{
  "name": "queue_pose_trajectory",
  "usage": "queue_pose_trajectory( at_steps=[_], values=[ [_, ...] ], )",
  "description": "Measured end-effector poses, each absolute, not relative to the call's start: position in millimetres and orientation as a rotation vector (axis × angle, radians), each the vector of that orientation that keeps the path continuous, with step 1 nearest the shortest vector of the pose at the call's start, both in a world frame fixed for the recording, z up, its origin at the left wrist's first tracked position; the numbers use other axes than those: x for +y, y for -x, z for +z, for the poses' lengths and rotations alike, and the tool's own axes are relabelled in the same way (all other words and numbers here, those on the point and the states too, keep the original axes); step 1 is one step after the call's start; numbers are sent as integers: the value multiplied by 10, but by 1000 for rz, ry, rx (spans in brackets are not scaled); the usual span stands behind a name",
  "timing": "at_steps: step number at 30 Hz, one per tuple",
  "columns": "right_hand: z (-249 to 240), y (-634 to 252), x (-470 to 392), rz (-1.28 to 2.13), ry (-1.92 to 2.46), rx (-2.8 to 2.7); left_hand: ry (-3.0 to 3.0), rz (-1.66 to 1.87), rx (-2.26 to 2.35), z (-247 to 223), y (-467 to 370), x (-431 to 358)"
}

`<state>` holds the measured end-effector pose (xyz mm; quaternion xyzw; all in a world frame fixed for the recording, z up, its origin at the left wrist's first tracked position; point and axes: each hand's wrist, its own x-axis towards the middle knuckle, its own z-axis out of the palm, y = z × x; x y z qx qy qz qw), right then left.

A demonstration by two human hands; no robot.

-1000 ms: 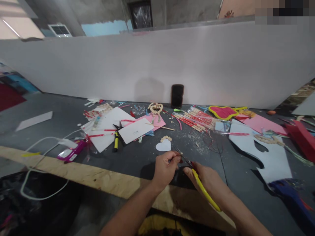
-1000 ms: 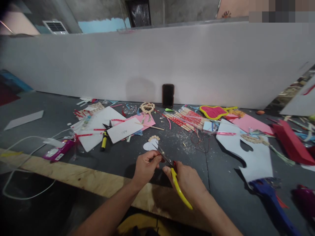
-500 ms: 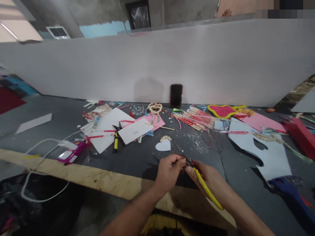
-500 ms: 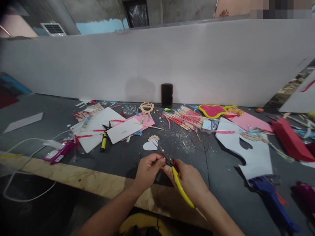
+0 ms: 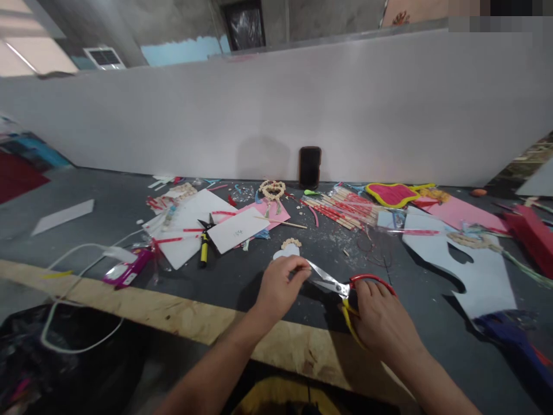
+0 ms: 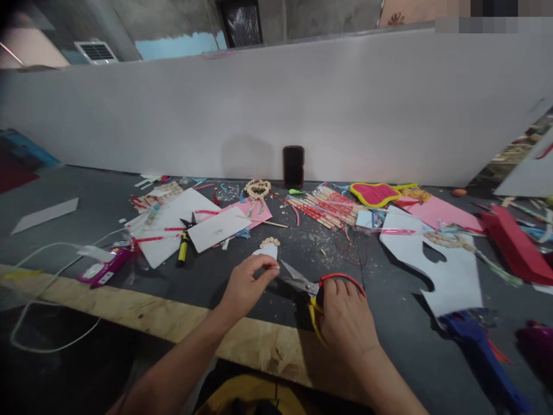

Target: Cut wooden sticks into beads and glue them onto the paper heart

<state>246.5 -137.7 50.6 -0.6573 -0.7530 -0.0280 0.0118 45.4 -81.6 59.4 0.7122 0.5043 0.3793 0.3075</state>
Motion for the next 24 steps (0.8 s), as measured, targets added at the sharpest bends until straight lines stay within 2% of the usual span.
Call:
queue_pose_trajectory(
  at_steps=[5,16,20,24],
  values=[
    [521,-2440,-1425,-75,2052,-2366,-2342,818,1317,602,-665,-872],
    [461,-2399,-1489,94,2024,-2321,-2502,678,1294,478,-748,-935],
    [400,-2407,-1494,143,2039,-2276,-2462,754,1285,446,-753,-936],
    [347,-2547,-1451,178,2060,-2209,-2219,1030,1207,528,-758,-1001]
  ],
)
